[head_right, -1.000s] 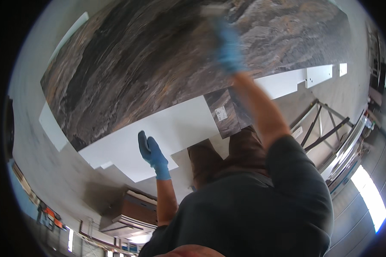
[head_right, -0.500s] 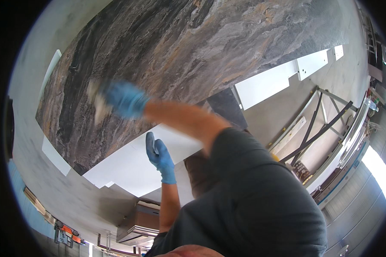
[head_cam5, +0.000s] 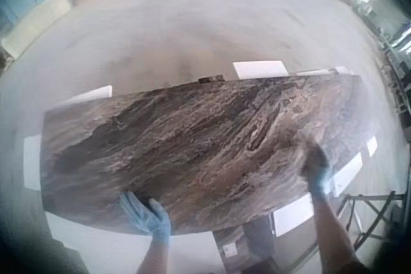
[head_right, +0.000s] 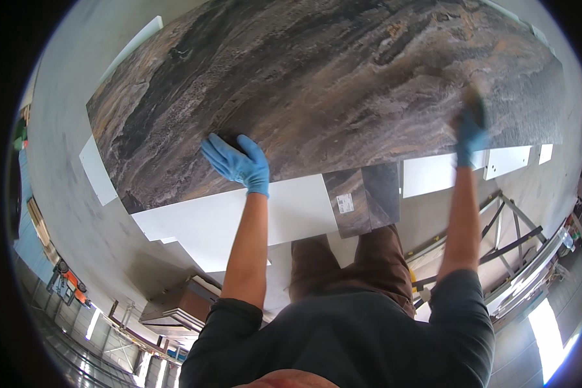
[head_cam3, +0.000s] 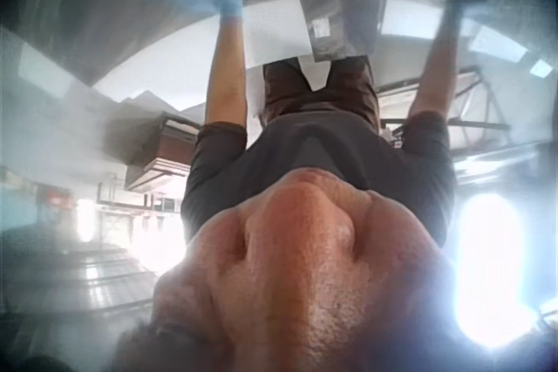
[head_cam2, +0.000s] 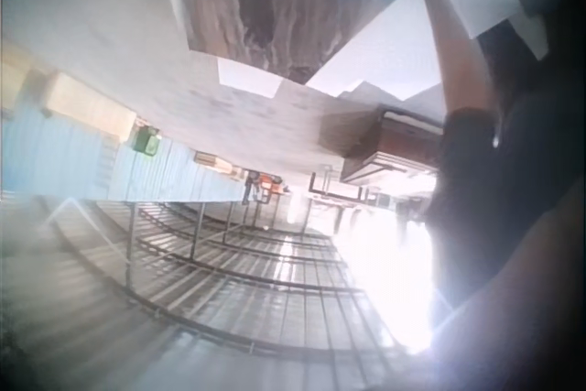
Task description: The person wipes a large marble-patterned panel with a cloth, then moves it aside. They pick up white cabinet panels, wipe them with a cloth, and apply adhesive from a tube into pre-drilled holes on the panels. The person handles the panels and tools with gloved hands throughout.
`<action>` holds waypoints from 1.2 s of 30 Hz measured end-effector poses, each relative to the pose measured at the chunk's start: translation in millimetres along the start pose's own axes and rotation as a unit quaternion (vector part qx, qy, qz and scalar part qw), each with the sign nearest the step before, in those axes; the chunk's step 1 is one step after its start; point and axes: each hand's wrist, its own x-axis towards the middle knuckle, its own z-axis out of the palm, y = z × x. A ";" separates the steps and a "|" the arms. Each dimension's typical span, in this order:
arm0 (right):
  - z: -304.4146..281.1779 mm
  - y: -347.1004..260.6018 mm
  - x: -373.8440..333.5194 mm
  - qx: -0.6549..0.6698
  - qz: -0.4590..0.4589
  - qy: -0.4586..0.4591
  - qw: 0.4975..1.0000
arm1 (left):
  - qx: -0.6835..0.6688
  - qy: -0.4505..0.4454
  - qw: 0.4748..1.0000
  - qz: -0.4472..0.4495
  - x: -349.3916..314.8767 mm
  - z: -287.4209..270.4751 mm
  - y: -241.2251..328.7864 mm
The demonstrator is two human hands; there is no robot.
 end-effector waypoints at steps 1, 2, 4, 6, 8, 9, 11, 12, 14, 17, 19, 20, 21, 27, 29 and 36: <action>62.6 -75.5 -16.6 -0.208 -0.035 -0.056 0.976 | 0.005 0.001 1.000 -0.002 0.1 2.2 -5.5; 132.7 -144.4 -54.8 -0.072 -0.314 -0.014 0.947 | 0.018 -0.037 0.999 -0.031 0.9 4.0 -10.0; 254.2 -261.0 -154.9 -0.001 -0.522 -0.089 0.848 | 0.012 -0.074 0.996 -0.039 4.4 7.2 -15.4; 357.2 -337.2 -268.5 0.078 -0.627 -0.182 0.754 | 0.010 -0.075 0.997 -0.019 7.9 8.3 -15.9; 430.3 -376.5 -363.1 0.150 -0.698 -0.234 0.660 | 0.007 -0.079 0.997 -0.011 12.0 11.4 -12.5; 454.1 -381.9 -390.2 0.147 -0.726 -0.240 0.627 | 0.009 -0.080 0.997 -0.008 13.7 13.5 -10.4; 482.9 -385.0 -411.6 0.121 -0.767 -0.239 0.583 | 0.007 -0.076 0.997 -0.004 17.0 21.5 -5.6; 488.7 -387.3 -401.3 0.080 -0.795 -0.225 0.558 | 0.010 -0.073 0.997 -0.002 18.0 25.8 -3.9; 482.7 -399.4 -348.9 0.147 -0.743 -0.255 0.600 | 0.015 -0.071 0.997 -0.002 20.1 35.0 -0.7; 430.4 -415.7 -197.3 0.212 -0.678 -0.107 0.695 | 0.034 -0.066 0.997 0.000 23.5 46.5 8.6; 349.2 -387.0 -71.9 -0.114 -0.616 -0.046 0.778 | 0.051 -0.070 0.996 -0.013 25.5 50.0 20.1; 294.2 -345.6 -14.6 -0.169 -0.395 -0.142 0.892 | 0.056 -0.065 0.996 -0.001 26.9 50.5 26.9; 223.3 -284.4 34.7 -0.119 -0.433 -0.047 0.892 | 0.058 -0.064 0.996 0.001 28.2 50.0 34.2; -108.9 99.3 96.1 -0.228 0.309 0.155 0.910 | 0.109 -0.050 0.993 -0.020 38.2 40.1 61.9; -142.0 144.2 97.3 0.004 0.378 0.217 0.900 | 0.116 -0.068 0.991 -0.005 38.6 41.9 67.1; 90.3 -194.5 74.0 0.032 -0.370 0.024 0.928 | 0.084 -0.076 0.993 -0.005 37.0 41.0 71.7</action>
